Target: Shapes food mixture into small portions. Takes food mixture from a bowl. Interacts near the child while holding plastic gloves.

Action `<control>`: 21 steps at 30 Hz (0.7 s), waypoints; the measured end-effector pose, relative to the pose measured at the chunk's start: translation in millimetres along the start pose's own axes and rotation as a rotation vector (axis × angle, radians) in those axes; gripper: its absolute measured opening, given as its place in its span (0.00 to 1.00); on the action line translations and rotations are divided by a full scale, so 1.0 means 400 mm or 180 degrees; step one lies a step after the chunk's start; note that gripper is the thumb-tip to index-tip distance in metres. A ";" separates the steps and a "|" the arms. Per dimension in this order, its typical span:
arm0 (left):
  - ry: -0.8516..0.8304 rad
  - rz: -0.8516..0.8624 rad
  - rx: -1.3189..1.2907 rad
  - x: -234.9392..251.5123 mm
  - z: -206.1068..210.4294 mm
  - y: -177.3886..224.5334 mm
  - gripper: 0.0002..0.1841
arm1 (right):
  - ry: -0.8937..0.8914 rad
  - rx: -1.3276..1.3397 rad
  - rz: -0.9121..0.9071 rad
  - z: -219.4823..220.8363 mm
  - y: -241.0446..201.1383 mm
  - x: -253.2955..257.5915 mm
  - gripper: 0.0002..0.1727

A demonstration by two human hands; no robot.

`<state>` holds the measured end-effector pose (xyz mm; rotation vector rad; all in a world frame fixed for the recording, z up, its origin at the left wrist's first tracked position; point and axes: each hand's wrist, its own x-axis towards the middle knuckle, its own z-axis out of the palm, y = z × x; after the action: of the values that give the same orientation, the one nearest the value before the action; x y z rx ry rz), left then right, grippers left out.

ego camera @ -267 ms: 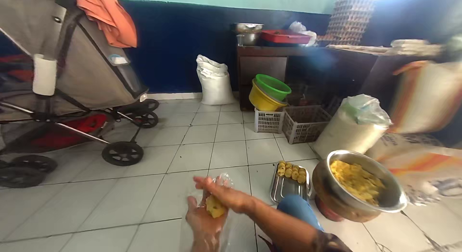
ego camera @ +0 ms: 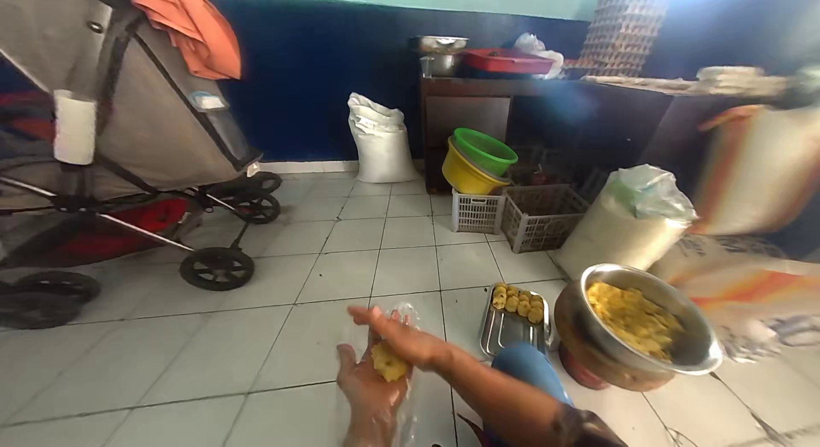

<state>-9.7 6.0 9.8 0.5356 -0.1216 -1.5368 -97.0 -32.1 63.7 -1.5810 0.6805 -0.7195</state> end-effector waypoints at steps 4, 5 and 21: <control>-0.0002 0.0259 -0.0030 -0.011 0.025 0.059 0.43 | 0.0489 -0.0561 -0.0733 -0.010 -0.024 -0.045 0.26; 0.0171 0.0482 0.0239 -0.015 0.034 0.075 0.41 | 0.0579 -0.0926 -0.1013 0.004 -0.013 -0.053 0.21; -0.0838 0.1595 0.2896 -0.037 0.042 0.125 0.47 | 0.0185 0.0482 0.0765 -0.008 -0.053 -0.053 0.18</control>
<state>28.4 13.4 48.5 0.9195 -1.1097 -0.9859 -112.3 -15.4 83.5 -1.3181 0.8236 -0.6247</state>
